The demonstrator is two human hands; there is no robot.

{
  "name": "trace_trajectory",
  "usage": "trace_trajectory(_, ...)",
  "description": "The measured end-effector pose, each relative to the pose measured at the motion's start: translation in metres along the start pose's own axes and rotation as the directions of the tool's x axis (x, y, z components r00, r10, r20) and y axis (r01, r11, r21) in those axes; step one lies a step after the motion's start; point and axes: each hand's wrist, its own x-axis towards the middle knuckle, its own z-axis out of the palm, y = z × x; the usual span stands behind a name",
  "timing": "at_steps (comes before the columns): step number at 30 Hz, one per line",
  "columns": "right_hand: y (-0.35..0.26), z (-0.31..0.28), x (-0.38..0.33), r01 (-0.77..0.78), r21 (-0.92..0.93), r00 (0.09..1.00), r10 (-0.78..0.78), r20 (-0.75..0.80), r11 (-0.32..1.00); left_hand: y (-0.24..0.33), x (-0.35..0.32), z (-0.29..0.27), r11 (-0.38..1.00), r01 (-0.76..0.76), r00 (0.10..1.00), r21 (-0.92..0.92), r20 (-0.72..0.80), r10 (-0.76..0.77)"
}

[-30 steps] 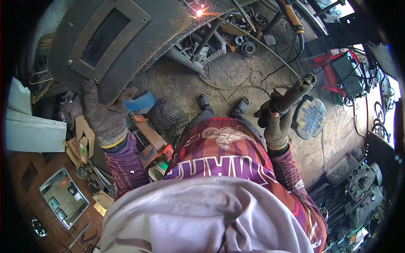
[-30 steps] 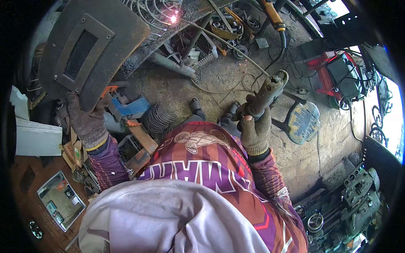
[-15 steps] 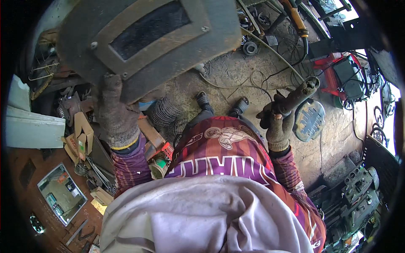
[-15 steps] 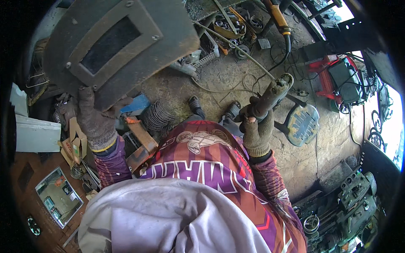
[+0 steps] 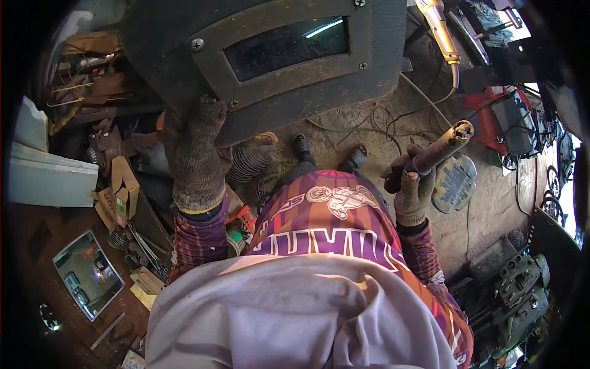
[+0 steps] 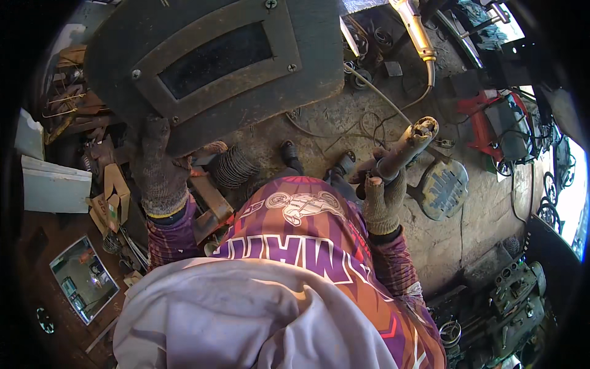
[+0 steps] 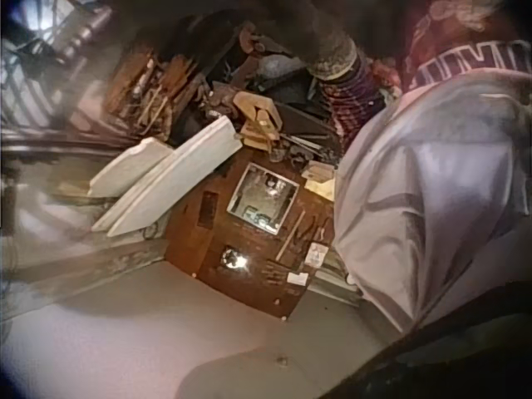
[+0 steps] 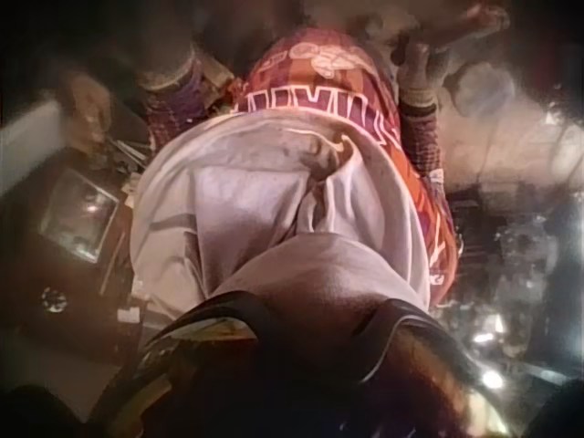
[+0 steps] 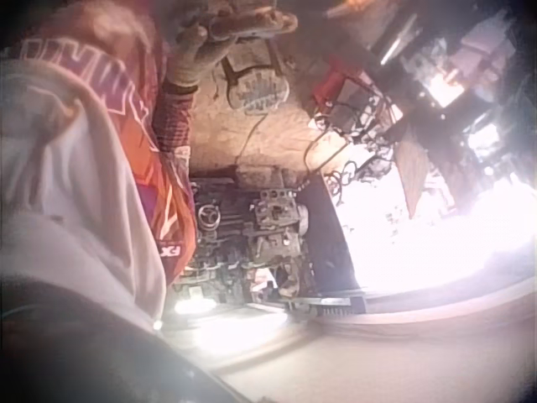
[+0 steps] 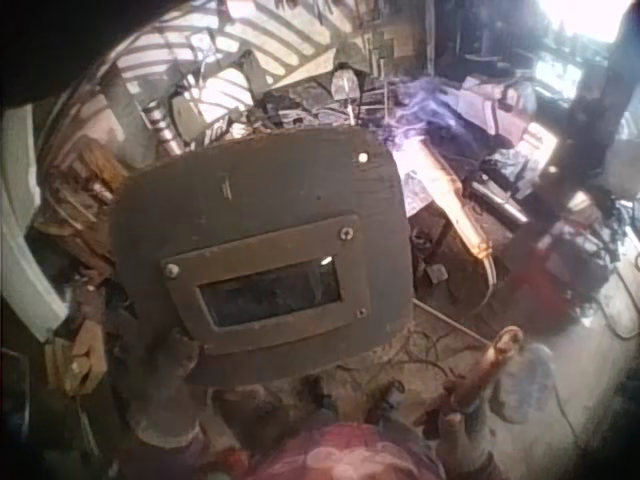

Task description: The person welds a wire structure using a welding torch and a handheld welding mask. The person subsequently taps the structure with a hammer.

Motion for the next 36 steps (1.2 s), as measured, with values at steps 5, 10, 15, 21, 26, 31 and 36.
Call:
trace_trajectory(5, 0.002, 0.002, 0.0, 0.004, 0.029, 1.0, -0.004, -0.007, 1.0, 0.016, 0.007, 0.003, 0.634, 0.535, 0.794, -0.558, 0.076, -0.603)
trace_trajectory(10, -0.002, 0.0, -0.006, 0.034, 0.132, 0.999, -0.029, -0.04, 0.991, 0.025, 0.025, -0.007, 0.093, 0.551, 0.628, -0.829, 0.339, -0.7)
trace_trajectory(15, -0.008, -0.008, -0.008, -0.004, 0.159, 0.998, 0.013, -0.055, 0.987, 0.004, 0.027, -0.024, 0.041, 0.431, 0.639, -0.902, 0.273, -0.719)
trace_trajectory(21, -0.02, -0.018, 0.007, -0.023, 0.129, 1.0, 0.023, -0.004, 0.991, -0.062, 0.022, -0.074, 0.073, 0.38, 0.681, -0.922, 0.226, -0.696)
trace_trajectory(26, -0.02, -0.028, 0.016, -0.034, 0.074, 0.998, 0.03, 0.054, 0.997, -0.073, 0.013, -0.059, 0.92, 0.319, 0.94, -0.229, -0.043, -0.337)
trace_trajectory(31, -0.015, -0.025, 0.028, 0.021, 0.111, 0.998, -0.027, 0.052, 0.994, -0.035, 0.025, -0.06, 0.081, 0.384, 0.714, -0.92, 0.24, -0.658)
trace_trajectory(36, -0.01, -0.026, 0.029, -0.038, 0.105, 0.999, 0.035, 0.032, 0.994, -0.041, 0.016, -0.045, 0.137, 0.33, 0.689, -0.934, 0.139, -0.711)
